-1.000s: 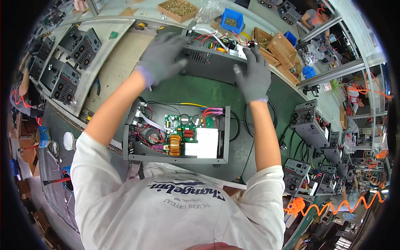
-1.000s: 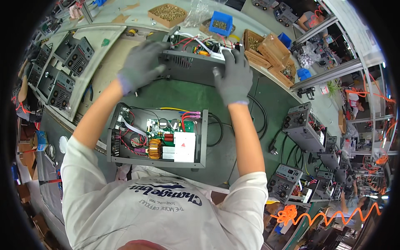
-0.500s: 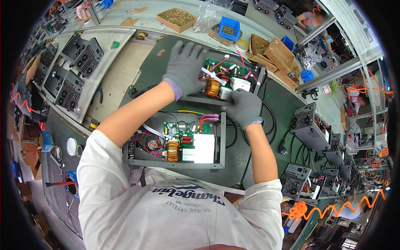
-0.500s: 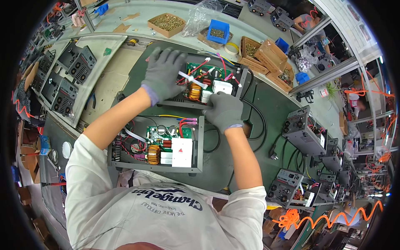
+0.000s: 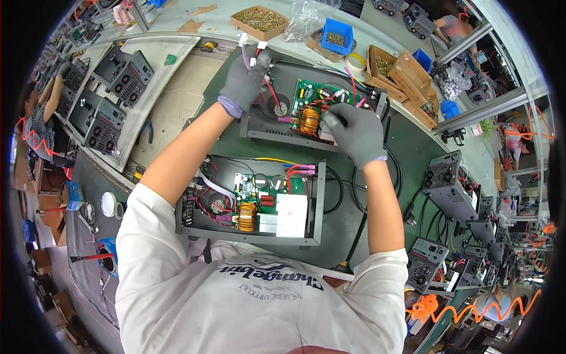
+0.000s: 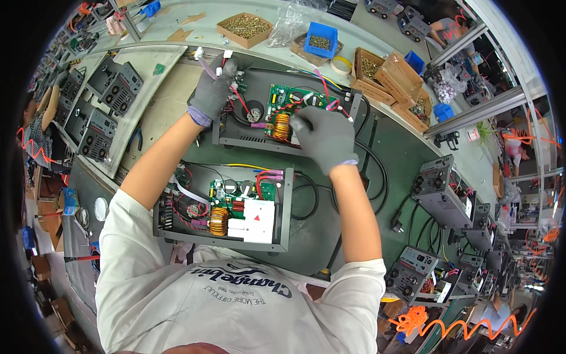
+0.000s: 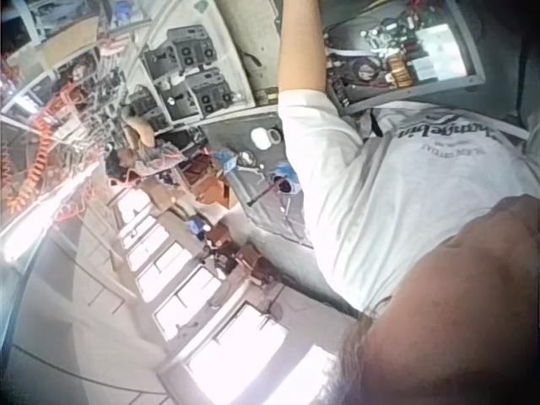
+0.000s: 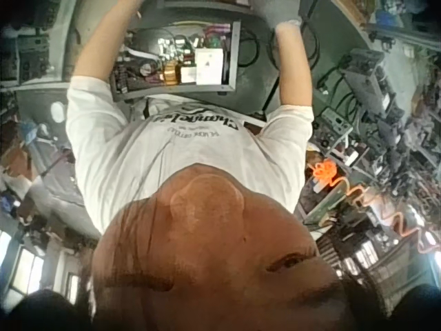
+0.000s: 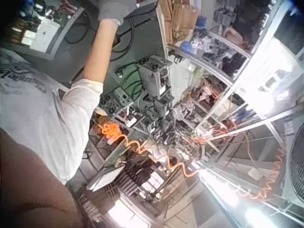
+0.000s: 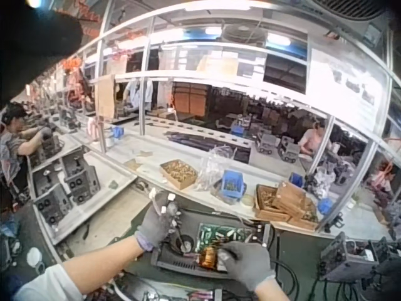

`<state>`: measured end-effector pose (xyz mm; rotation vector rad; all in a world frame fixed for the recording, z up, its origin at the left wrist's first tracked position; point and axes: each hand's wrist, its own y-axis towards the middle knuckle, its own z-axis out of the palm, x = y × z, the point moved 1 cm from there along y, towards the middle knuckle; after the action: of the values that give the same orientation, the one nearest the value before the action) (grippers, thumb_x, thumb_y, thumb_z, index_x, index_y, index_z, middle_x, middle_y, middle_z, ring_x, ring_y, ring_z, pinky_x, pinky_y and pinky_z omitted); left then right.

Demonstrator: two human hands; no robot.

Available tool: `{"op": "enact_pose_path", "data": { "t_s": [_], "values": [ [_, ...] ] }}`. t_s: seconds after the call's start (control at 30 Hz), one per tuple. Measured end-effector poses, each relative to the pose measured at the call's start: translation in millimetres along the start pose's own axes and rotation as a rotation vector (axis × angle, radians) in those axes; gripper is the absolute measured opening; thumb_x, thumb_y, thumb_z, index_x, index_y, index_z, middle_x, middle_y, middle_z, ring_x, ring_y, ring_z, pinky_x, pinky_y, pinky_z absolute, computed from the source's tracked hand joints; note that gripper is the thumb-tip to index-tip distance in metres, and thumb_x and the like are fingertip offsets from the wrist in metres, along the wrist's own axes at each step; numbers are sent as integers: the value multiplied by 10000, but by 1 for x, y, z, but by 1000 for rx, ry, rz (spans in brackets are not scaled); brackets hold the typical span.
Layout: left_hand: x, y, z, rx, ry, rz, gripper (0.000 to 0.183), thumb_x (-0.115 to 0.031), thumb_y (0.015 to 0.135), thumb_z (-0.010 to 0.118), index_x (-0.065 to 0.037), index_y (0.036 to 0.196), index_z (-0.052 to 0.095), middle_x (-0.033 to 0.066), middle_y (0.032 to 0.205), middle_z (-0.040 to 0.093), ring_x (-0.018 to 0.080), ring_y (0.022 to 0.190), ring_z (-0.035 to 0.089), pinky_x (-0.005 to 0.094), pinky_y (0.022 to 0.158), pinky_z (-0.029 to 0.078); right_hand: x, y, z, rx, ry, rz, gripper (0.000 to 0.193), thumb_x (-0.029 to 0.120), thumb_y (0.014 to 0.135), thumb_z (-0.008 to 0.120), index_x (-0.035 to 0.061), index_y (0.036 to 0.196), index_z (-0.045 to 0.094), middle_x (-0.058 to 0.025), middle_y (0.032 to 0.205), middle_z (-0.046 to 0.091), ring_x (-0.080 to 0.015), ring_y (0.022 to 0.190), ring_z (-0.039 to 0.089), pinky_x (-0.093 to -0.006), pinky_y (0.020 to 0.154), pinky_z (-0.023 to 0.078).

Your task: The person assembles an electronic device, likely a power supply unit, at a workbench. They use a power drill to secure screws, connect various colored wires to the circuit board, and organize the internal components. The person handles the device casing and internal parts, ensuring connections are secure before placing the unit on the table.

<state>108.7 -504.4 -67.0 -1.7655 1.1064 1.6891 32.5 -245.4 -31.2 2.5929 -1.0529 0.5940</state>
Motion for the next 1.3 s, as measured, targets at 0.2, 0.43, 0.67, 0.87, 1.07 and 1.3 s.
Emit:
{"op": "enact_pose_path", "data": {
  "t_s": [0.2,0.43,0.67,0.87,1.07,1.3],
  "values": [
    [19,-2,0,5,-33,108,420,-385,1073,500,-15,1204,651,77,1092,689,147,1012,600,306,894,484,23,35,31,-221,256,-56,282,309,932,680,109,1121,739,-183,976,730,-381,897,684,-452,808,530],
    [22,0,2,9,-82,227,400,-428,1026,592,-45,1137,618,22,818,601,88,677,558,274,547,472,29,49,45,145,860,102,239,272,866,757,108,1040,760,-141,852,718,-288,768,677,-399,741,526],
    [13,-6,-3,68,-279,111,332,-349,1049,542,-39,1132,628,21,904,621,76,768,582,237,628,481,47,75,38,-92,-177,-281,246,307,917,663,158,1094,748,-106,972,734,-326,909,702,-469,822,540],
    [3,-15,-5,71,-308,28,242,-297,1062,535,-70,1123,594,-21,762,557,56,638,530,223,543,448,45,97,62,5,-314,-271,268,265,910,640,195,1155,723,-138,997,716,-341,941,689,-470,818,548],
    [-11,-18,2,53,-351,-25,229,-281,1071,506,-65,1063,584,-5,765,582,65,643,555,238,548,482,36,91,64,77,-454,-349,204,209,919,625,146,1085,724,-127,1039,720,-333,960,700,-464,804,561],
    [8,-11,-4,92,-206,178,259,-291,1068,501,-57,1119,599,3,771,590,72,634,553,234,568,483,46,97,65,291,-582,-385,188,161,919,619,143,1060,743,-96,1029,740,-300,1004,714,-432,820,586]
  ]
}}
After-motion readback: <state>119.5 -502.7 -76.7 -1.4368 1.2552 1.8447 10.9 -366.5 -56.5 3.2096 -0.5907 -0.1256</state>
